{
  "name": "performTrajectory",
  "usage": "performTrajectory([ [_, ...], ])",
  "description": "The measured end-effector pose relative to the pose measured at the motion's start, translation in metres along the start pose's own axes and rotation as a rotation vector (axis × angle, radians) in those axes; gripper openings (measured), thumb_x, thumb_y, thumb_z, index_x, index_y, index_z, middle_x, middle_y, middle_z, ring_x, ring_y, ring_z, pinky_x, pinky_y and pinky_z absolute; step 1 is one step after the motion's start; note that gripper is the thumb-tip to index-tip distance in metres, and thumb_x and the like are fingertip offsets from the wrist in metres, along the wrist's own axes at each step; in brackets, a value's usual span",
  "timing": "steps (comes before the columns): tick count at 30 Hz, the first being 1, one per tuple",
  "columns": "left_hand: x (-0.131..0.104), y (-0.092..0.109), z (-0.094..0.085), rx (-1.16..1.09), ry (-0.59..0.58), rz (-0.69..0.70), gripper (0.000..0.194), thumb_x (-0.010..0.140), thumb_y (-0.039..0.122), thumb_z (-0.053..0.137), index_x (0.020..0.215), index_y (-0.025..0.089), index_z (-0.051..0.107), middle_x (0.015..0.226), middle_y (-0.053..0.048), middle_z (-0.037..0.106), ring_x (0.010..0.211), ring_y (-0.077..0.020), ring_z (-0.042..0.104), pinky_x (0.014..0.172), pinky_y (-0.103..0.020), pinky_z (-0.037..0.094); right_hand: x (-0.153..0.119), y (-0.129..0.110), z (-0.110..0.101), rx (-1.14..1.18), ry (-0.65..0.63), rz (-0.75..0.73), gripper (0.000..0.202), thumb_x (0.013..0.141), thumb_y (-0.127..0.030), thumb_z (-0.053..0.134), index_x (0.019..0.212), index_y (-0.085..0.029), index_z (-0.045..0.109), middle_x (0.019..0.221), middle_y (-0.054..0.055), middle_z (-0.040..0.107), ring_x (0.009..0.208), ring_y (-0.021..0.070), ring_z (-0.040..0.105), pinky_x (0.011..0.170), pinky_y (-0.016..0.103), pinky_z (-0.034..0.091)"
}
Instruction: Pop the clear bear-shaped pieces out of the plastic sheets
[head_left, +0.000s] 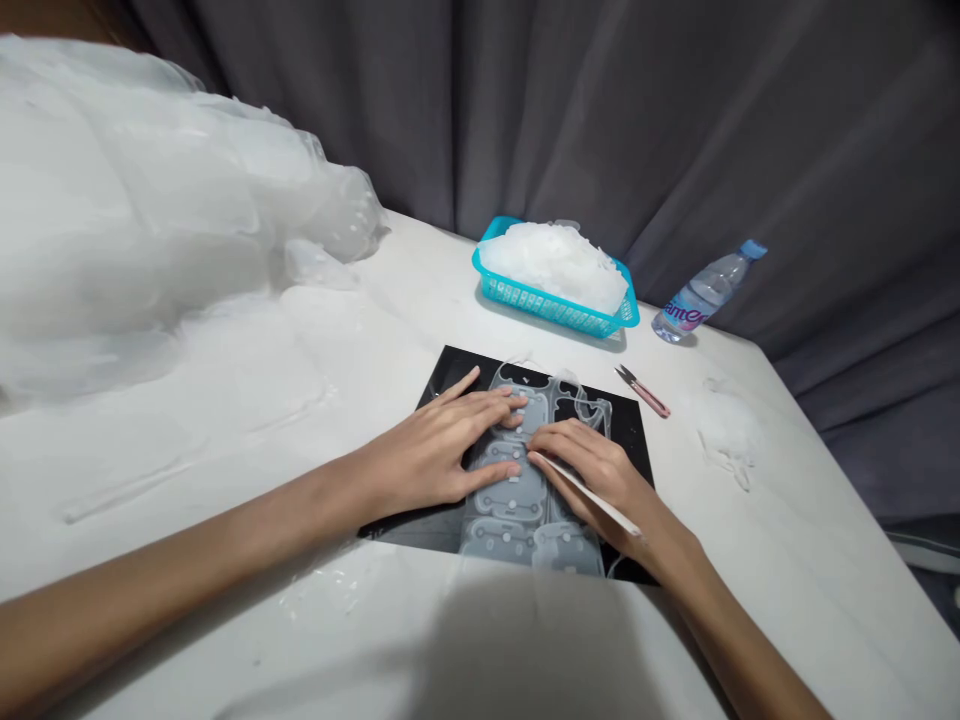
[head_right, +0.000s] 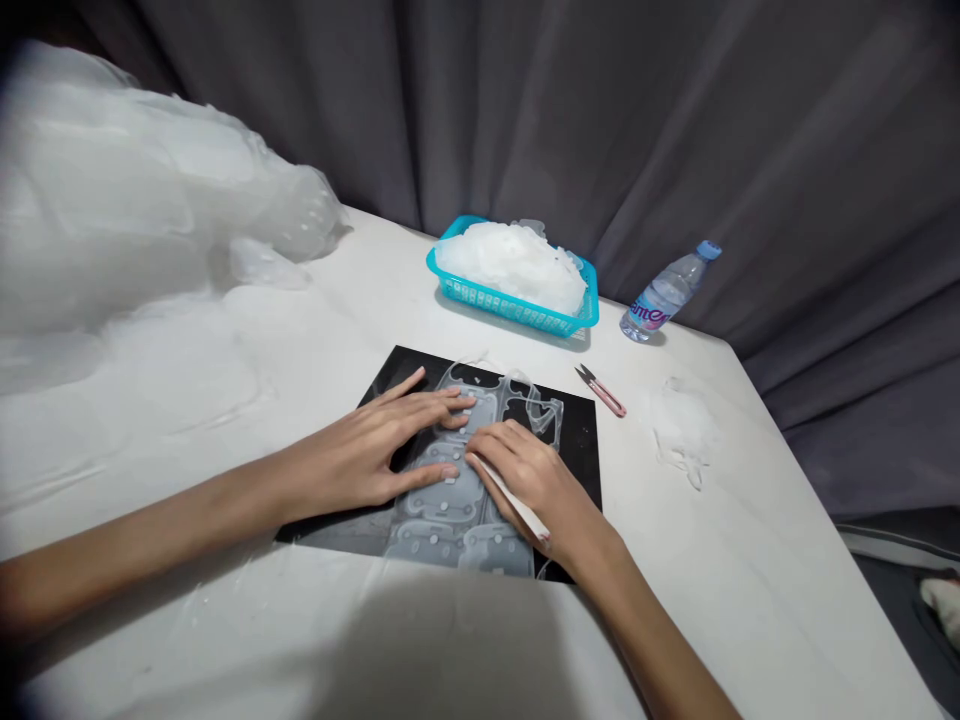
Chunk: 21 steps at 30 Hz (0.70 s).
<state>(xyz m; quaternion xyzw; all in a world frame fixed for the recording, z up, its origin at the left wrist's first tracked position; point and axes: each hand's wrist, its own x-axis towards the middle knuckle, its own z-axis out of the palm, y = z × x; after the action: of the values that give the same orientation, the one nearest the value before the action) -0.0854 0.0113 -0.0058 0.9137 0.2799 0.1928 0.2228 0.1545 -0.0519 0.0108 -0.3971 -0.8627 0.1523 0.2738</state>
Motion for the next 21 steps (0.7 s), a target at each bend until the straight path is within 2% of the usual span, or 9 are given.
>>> performTrajectory([
  [6, 0.000, 0.000, 0.000, 0.010, -0.003, -0.006, 0.056, 0.102, 0.062, 0.058, 0.140, 0.022, 0.061, 0.156, -0.010, 0.058, 0.149, -0.0263, 0.049, 0.134, -0.049, 0.018, -0.001, 0.006, 0.010, -0.103, 0.016, -0.068, 0.018, 0.110, -0.020, 0.047, 0.117, -0.019, 0.064, 0.110, 0.011, 0.072, 0.102, 0.0226, 0.067, 0.092, 0.038, 0.059],
  [9, -0.003, 0.003, 0.000, 0.042, -0.006, 0.024, 0.052, 0.104, 0.058, 0.056, 0.142, 0.022, 0.059, 0.158, -0.009, 0.055, 0.151, -0.0263, 0.047, 0.133, -0.048, 0.021, -0.003, 0.008, 0.015, -0.190, 0.029, -0.055, 0.020, 0.111, -0.022, 0.046, 0.121, -0.019, 0.063, 0.112, 0.012, 0.071, 0.103, 0.0234, 0.067, 0.094, 0.039, 0.059],
  [11, -0.006, 0.008, 0.000, 0.078, 0.005, 0.011, 0.049, 0.107, 0.054, 0.053, 0.144, 0.022, 0.056, 0.163, -0.010, 0.050, 0.152, -0.0279, 0.045, 0.129, -0.048, 0.029, -0.004, 0.010, 0.018, -0.228, 0.012, -0.036, 0.024, 0.111, -0.023, 0.046, 0.128, -0.019, 0.061, 0.116, 0.013, 0.069, 0.108, 0.0246, 0.066, 0.097, 0.041, 0.059],
  [13, -0.008, 0.015, 0.002, 0.124, 0.069, -0.076, 0.053, 0.105, 0.057, 0.054, 0.143, 0.020, 0.052, 0.161, -0.015, 0.049, 0.146, -0.0322, 0.049, 0.118, -0.048, 0.043, -0.005, 0.010, 0.019, -0.258, -0.012, -0.024, 0.028, 0.111, -0.023, 0.044, 0.135, -0.020, 0.058, 0.122, 0.013, 0.067, 0.113, 0.0260, 0.064, 0.099, 0.043, 0.058],
  [15, -0.009, 0.020, 0.005, 0.179, 0.171, -0.192, 0.061, 0.099, 0.066, 0.057, 0.134, 0.016, 0.055, 0.144, -0.019, 0.059, 0.130, -0.0362, 0.058, 0.103, -0.049, 0.052, -0.005, 0.010, 0.020, -0.301, -0.023, -0.025, 0.030, 0.111, -0.024, 0.044, 0.138, -0.019, 0.056, 0.125, 0.015, 0.065, 0.115, 0.0275, 0.063, 0.100, 0.045, 0.058],
  [17, -0.008, 0.023, 0.008, 0.199, 0.246, -0.281, 0.063, 0.095, 0.074, 0.057, 0.118, 0.015, 0.059, 0.118, -0.016, 0.066, 0.110, -0.0360, 0.064, 0.092, -0.048, 0.053, -0.005, 0.009, 0.020, -0.343, -0.023, -0.038, 0.031, 0.111, -0.023, 0.044, 0.138, -0.017, 0.055, 0.123, 0.016, 0.065, 0.113, 0.0282, 0.063, 0.098, 0.045, 0.058],
  [19, -0.006, 0.024, 0.008, 0.149, 0.260, -0.345, 0.062, 0.094, 0.076, 0.054, 0.109, 0.017, 0.060, 0.103, -0.012, 0.067, 0.097, -0.0334, 0.065, 0.085, -0.046, 0.052, -0.003, 0.008, 0.019, -0.366, -0.009, -0.045, 0.031, 0.111, -0.022, 0.044, 0.139, -0.017, 0.055, 0.120, 0.016, 0.065, 0.111, 0.0285, 0.063, 0.097, 0.045, 0.058],
  [21, -0.004, 0.025, 0.005, 0.053, 0.224, -0.411, 0.059, 0.095, 0.076, 0.053, 0.109, 0.019, 0.060, 0.096, -0.008, 0.068, 0.089, -0.0304, 0.067, 0.078, -0.042, 0.050, -0.002, 0.007, 0.018, -0.376, 0.025, -0.044, 0.031, 0.110, -0.022, 0.045, 0.140, -0.017, 0.055, 0.119, 0.016, 0.066, 0.112, 0.0291, 0.064, 0.098, 0.045, 0.058],
])
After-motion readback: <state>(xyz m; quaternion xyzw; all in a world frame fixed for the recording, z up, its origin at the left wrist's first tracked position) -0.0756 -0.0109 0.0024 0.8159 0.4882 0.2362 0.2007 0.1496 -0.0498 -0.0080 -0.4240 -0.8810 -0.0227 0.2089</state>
